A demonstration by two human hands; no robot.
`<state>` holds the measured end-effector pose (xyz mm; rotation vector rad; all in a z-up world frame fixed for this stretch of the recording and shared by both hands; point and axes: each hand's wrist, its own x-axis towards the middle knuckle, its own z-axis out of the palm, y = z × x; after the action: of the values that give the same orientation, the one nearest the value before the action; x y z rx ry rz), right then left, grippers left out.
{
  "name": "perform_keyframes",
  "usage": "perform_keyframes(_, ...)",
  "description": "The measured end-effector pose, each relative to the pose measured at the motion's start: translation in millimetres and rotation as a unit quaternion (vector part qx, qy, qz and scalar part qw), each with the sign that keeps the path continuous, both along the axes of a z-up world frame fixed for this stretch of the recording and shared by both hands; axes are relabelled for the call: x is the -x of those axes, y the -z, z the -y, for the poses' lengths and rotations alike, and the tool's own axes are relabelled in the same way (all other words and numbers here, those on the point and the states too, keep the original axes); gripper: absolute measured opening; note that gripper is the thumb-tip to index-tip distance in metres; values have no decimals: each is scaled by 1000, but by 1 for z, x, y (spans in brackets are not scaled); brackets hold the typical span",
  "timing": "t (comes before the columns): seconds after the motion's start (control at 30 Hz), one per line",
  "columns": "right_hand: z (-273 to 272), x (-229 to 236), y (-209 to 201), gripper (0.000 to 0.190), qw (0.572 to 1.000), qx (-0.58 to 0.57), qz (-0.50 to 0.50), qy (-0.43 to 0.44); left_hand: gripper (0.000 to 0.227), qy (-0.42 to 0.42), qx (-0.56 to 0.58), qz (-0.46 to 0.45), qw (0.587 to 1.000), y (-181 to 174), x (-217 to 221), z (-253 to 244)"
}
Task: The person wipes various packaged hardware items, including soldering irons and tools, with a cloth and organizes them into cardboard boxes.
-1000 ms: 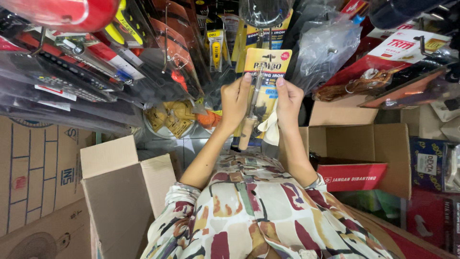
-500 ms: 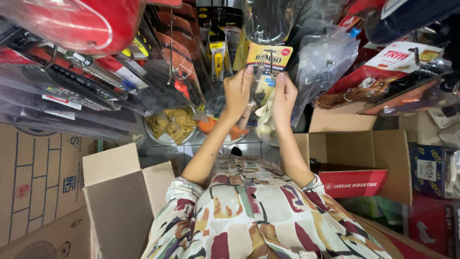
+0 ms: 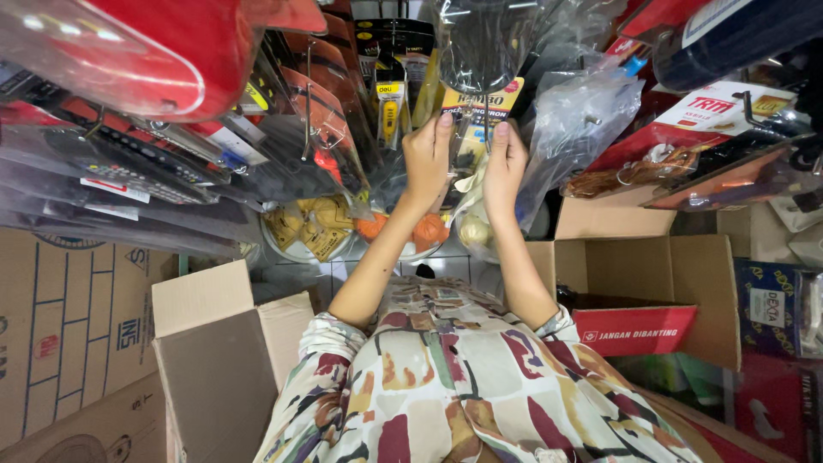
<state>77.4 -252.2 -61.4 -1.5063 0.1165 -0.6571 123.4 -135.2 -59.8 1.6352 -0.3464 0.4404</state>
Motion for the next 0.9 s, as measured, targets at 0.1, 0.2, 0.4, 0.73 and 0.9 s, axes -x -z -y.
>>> perform_keyframes(0.1,1,0,8,35,999,37,4,24,37,1,6,-17,1000,-1,5,-1)
perform_keyframes(0.2,-3,5,15,29,994,97,29,45,36,-1,23,-14,1000,2,4,-1)
perform_keyframes(0.4,-11,21,24,19,986,145,45,73,40,-9,43,-27,999,34,15,0)
perform_keyframes(0.73,-17,59,69,25,970,228,11,86,46,-8,-1,-80,997,89,45,-15)
perform_keyframes(0.9,-21,84,100,41,967,250,-25,45,39,-46,-58,-119,990,117,75,-32)
